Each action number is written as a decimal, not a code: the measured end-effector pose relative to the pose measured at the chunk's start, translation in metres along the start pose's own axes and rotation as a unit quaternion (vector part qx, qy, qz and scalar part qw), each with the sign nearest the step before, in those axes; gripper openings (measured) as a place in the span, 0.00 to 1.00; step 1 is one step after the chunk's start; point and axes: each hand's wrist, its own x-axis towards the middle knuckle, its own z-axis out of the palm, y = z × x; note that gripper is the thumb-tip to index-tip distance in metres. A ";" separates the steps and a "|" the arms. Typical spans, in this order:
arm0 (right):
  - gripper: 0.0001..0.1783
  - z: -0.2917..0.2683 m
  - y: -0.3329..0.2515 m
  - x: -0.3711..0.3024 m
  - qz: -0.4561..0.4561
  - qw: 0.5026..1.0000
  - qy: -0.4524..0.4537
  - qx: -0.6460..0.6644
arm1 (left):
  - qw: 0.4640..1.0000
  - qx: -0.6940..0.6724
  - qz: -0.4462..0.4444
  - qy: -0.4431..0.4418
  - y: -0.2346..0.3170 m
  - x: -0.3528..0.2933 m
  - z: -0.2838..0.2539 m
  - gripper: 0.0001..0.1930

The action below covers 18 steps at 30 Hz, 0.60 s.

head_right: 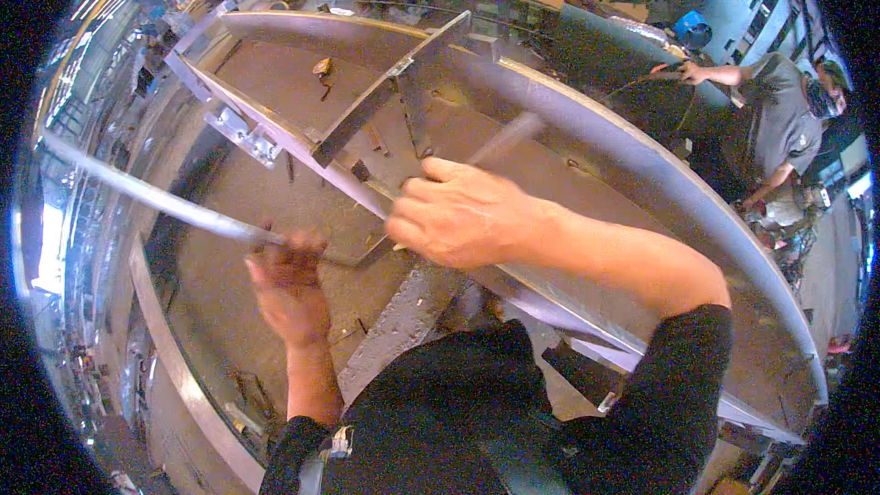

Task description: The person positions metal plates and brackets onto a large curved metal structure, then uses a hammer to tap them into alignment. They measure sections with a tape measure and continue hammering to secure the components.

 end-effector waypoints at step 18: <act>0.15 0.448 0.148 0.105 0.239 0.952 -0.004 0.192 | 0.699 0.574 0.117 0.411 0.102 -0.135 -0.355 0.25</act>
